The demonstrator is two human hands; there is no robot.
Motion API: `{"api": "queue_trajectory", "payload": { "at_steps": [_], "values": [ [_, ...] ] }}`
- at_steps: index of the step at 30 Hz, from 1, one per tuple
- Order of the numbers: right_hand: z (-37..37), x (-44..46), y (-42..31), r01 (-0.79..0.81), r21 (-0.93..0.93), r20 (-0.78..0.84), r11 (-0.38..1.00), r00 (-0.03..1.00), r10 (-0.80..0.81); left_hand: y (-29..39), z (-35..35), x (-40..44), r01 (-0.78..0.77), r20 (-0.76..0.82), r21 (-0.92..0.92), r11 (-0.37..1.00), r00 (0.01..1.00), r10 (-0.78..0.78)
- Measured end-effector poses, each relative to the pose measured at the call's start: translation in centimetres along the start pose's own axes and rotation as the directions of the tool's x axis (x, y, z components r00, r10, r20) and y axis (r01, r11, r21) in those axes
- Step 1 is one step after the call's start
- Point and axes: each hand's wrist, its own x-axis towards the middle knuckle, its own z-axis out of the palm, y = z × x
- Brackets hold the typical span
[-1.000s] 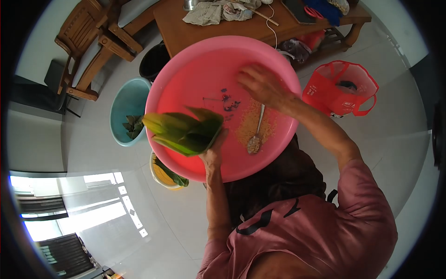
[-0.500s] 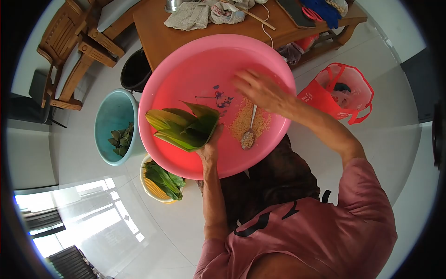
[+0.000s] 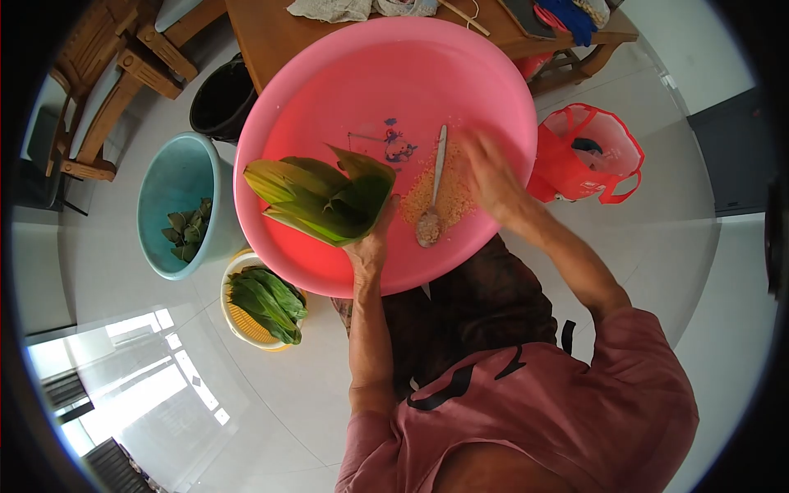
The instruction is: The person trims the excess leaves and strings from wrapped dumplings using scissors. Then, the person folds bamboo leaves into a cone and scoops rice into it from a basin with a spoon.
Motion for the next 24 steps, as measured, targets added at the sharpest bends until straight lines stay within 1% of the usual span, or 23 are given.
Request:
{"api": "queue_trajectory", "payload": {
  "at_steps": [2, 3, 5, 9, 12, 14, 15, 18, 21, 23, 24],
  "values": [
    [-0.8, 2.7, 0.7, 0.125, -0.195, -0.090, 0.973, 0.985, -0.145, 0.1, -0.1, 0.0, 0.005, 0.005, 0.005, 1.000, 1.000, -0.005],
    [-0.5, 3.4, 1.6, 0.173, -0.231, -0.073, 0.957, 0.978, -0.195, 0.1, -0.1, 0.0, 0.020, 0.004, -0.015, 1.000, 1.000, -0.019],
    [0.6, 3.1, 2.4, 0.168, -0.245, -0.030, 0.955, 0.983, -0.181, -0.3, 0.1, 0.0, 0.043, 0.000, -0.060, 0.997, 0.999, -0.043],
    [3.3, -0.1, 3.1, 0.119, -0.198, 0.073, 0.973, 0.992, -0.107, -0.5, 0.2, -0.1, 0.036, -0.019, -0.042, 0.998, 0.999, -0.037],
    [2.5, 0.2, 2.7, 0.001, -0.079, 0.267, 0.997, 0.964, 0.020, -0.7, 0.0, 0.0, 0.006, -0.014, -0.055, 0.998, 1.000, -0.006],
    [0.5, 1.9, 2.2, 0.099, -0.234, 0.083, 0.967, 0.993, -0.081, -0.5, 0.1, 0.0, -0.017, -0.006, -0.053, 0.998, 1.000, 0.016],
    [-0.1, 2.4, 2.0, 0.135, -0.315, -0.002, 0.939, 0.990, -0.143, -0.4, 0.1, 0.0, -0.014, -0.005, -0.052, 0.999, 1.000, 0.014],
    [1.2, 0.8, 2.2, 0.063, -0.298, 0.037, 0.953, 0.998, -0.054, -0.3, 0.1, 0.0, -0.013, -0.006, -0.061, 0.998, 1.000, 0.012],
    [3.3, -1.9, 1.7, -0.014, -0.219, 0.124, 0.976, 0.991, 0.042, -0.7, 0.0, -0.1, -0.004, -0.012, -0.066, 0.998, 1.000, 0.003],
    [2.5, -1.5, 1.6, -0.047, -0.149, 0.110, 0.988, 0.992, 0.064, -0.5, -0.1, -0.3, 0.015, -0.005, -0.043, 0.999, 1.000, -0.016],
    [1.8, -0.9, 1.3, -0.064, -0.114, 0.101, 0.991, 0.992, 0.075, -0.3, -0.1, -0.2, 0.001, 0.002, -0.037, 0.999, 1.000, -0.001]
  ]
}}
